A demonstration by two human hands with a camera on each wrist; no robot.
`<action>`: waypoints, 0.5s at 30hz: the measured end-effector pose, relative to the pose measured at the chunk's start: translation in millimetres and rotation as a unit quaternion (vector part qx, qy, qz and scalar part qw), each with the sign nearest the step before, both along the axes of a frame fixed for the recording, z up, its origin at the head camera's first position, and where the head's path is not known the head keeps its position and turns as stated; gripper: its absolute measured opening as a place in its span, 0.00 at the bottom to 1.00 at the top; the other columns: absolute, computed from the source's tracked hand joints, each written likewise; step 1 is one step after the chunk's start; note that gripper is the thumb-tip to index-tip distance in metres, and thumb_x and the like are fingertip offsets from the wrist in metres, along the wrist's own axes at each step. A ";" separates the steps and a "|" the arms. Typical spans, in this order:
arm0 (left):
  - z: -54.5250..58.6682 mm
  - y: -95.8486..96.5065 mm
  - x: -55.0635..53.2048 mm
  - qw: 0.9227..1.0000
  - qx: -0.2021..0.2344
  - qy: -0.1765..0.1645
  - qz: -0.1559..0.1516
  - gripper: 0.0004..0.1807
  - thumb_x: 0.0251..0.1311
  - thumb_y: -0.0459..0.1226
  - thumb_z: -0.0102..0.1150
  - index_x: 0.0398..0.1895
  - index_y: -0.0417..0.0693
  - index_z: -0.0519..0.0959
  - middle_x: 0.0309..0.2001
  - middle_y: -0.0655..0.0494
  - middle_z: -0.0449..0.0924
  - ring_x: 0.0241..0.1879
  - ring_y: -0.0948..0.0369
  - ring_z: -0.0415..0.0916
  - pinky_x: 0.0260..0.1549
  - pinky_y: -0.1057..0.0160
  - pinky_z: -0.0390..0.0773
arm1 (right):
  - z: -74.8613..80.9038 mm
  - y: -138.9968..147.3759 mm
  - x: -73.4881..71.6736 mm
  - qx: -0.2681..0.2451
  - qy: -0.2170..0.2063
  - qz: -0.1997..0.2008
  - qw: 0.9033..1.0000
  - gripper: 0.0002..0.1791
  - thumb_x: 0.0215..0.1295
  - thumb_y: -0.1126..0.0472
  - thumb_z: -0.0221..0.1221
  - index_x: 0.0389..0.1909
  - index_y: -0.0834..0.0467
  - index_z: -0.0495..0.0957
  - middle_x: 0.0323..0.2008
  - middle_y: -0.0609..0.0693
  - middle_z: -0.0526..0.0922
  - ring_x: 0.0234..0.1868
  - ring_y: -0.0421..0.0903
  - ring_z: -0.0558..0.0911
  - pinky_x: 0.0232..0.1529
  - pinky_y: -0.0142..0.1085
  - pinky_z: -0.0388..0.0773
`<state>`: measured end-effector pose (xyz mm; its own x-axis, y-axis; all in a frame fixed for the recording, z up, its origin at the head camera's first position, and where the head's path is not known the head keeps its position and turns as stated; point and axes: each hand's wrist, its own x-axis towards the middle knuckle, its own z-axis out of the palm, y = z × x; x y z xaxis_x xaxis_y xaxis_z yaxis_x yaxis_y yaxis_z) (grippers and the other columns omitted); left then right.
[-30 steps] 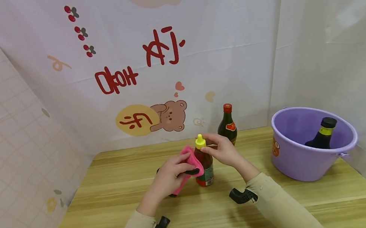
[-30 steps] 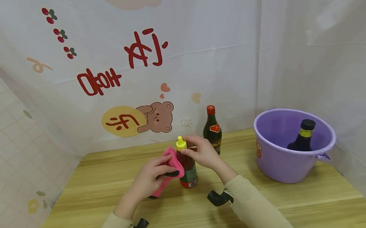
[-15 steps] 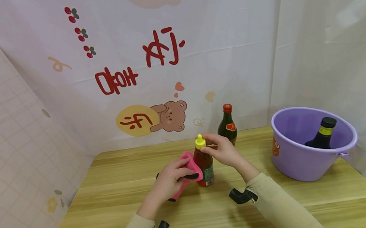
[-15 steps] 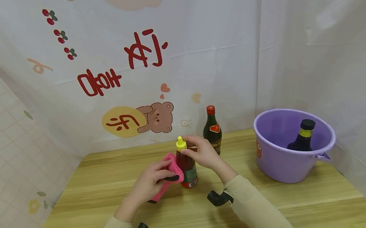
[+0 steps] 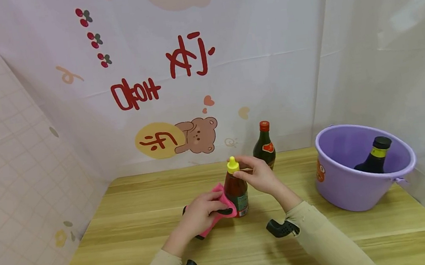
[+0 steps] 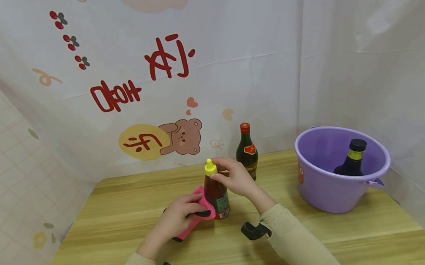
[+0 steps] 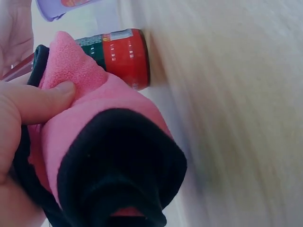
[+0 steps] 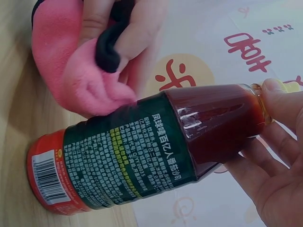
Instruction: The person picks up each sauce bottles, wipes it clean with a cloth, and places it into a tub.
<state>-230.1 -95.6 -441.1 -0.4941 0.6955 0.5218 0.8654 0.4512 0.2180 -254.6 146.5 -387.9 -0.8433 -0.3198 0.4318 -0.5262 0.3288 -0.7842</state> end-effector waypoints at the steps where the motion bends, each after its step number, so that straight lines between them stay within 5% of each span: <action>1: -0.9 0.3 -0.4 1.000 -0.004 -0.002 -0.003 0.11 0.52 0.31 0.74 0.38 0.53 0.89 0.50 0.46 0.83 0.54 0.49 0.80 0.52 0.50 0.79 | 0.0 0.2 0.2 0.000 0.000 -0.001 1.000 0.23 0.65 0.67 0.63 0.62 0.65 0.75 0.54 0.59 0.80 0.52 0.56 0.82 0.52 0.50 0.80; 15: -8.2 3.9 -2.7 0.997 -0.071 -0.035 0.000 0.12 0.54 0.28 0.71 0.38 0.53 0.89 0.49 0.48 0.84 0.56 0.51 0.78 0.54 0.52 0.78 | -3.9 0.8 2.1 -0.019 0.001 0.007 1.000 0.24 0.66 0.65 0.63 0.63 0.64 0.74 0.55 0.59 0.79 0.54 0.56 0.81 0.53 0.48 0.80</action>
<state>-232.8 -91.7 -449.4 -0.5264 0.7592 0.3828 0.8499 0.4822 0.2124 -252.5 147.4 -391.8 -0.8386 -0.3148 0.4447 -0.5313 0.2919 -0.7953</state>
